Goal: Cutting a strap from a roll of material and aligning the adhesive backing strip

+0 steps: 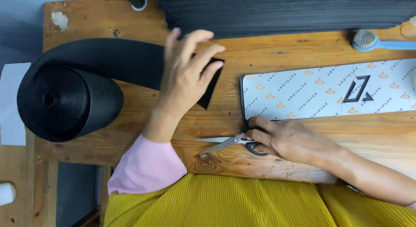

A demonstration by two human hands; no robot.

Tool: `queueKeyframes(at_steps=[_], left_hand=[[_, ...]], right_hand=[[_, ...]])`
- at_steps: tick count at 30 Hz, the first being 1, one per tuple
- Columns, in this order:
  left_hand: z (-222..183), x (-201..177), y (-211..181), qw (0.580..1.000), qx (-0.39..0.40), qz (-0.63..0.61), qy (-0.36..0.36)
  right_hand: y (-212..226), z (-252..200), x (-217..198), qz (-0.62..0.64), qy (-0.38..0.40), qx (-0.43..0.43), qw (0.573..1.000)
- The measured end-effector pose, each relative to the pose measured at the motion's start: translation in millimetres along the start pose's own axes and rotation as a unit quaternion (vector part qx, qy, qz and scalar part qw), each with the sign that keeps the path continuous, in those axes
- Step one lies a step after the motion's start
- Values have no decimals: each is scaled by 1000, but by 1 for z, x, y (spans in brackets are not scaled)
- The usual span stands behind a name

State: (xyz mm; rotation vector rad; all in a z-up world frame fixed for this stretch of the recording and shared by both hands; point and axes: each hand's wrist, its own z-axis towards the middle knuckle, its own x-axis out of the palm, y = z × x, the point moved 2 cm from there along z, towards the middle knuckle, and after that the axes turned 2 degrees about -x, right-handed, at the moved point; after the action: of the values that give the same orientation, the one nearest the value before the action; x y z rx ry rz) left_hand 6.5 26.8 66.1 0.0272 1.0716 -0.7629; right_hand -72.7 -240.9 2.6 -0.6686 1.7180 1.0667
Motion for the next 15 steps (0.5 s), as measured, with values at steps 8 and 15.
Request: queueKeyframes(at_steps=[8, 15], left_hand=[[-101, -136, -20, 899, -308, 265, -162], [-128, -119, 43, 819, -502, 269, -67]], right_hand=[[-11, -4, 3, 38, -30, -58, 997], [-12, -3, 2, 51, -29, -62, 996]])
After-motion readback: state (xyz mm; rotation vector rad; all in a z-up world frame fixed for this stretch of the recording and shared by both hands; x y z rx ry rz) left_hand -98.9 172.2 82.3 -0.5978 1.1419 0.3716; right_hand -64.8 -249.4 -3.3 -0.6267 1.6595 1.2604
